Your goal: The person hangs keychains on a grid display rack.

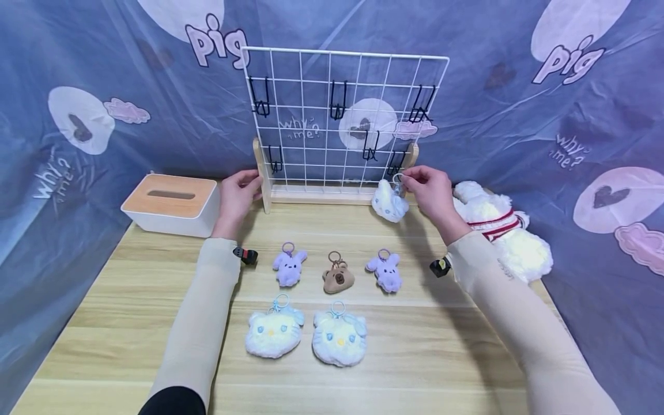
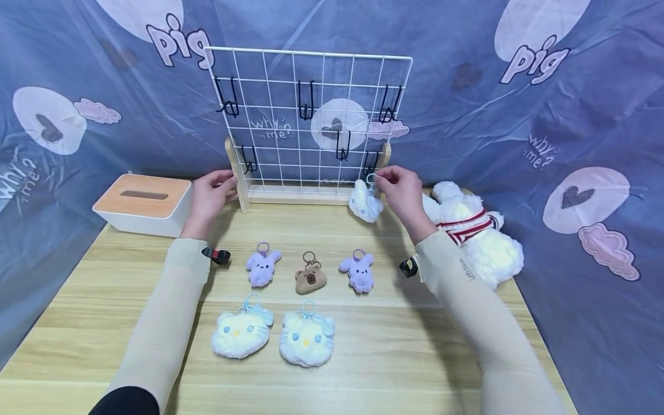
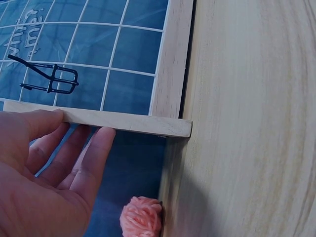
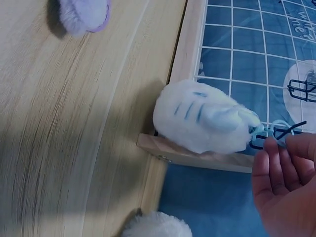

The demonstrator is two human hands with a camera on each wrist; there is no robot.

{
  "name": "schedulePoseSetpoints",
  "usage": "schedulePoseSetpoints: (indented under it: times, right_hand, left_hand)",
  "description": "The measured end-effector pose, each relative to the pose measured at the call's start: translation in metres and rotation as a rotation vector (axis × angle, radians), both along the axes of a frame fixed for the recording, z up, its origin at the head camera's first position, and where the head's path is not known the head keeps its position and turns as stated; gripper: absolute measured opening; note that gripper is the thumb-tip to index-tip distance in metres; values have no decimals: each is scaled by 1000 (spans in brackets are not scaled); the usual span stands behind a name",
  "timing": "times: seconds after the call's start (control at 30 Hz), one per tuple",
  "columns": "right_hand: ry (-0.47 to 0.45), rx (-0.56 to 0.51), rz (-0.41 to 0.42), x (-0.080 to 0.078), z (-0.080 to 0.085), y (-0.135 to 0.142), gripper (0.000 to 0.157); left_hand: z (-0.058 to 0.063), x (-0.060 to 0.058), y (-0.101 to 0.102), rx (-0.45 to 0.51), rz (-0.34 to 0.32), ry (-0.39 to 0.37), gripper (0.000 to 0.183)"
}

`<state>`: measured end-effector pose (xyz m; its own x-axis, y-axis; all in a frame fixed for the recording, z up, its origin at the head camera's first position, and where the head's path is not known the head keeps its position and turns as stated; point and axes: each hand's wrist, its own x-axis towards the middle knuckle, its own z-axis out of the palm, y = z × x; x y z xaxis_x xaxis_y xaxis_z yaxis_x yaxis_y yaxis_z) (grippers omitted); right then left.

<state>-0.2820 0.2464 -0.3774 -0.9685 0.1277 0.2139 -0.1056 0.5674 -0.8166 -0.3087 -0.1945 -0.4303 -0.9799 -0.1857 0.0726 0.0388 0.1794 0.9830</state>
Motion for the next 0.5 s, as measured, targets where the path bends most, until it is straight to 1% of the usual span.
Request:
schedulePoseSetpoints:
  times: [0.23,0.5]
  right_hand:
    - [34,30,-99,-6,-5,-6,21]
    - [59,34,-146,-13,-6,-12,21]
  left_hand:
    - [0,-1,1,12,-6,-6,35]
    - [-2,0,-1,-10,-5,-3,35]
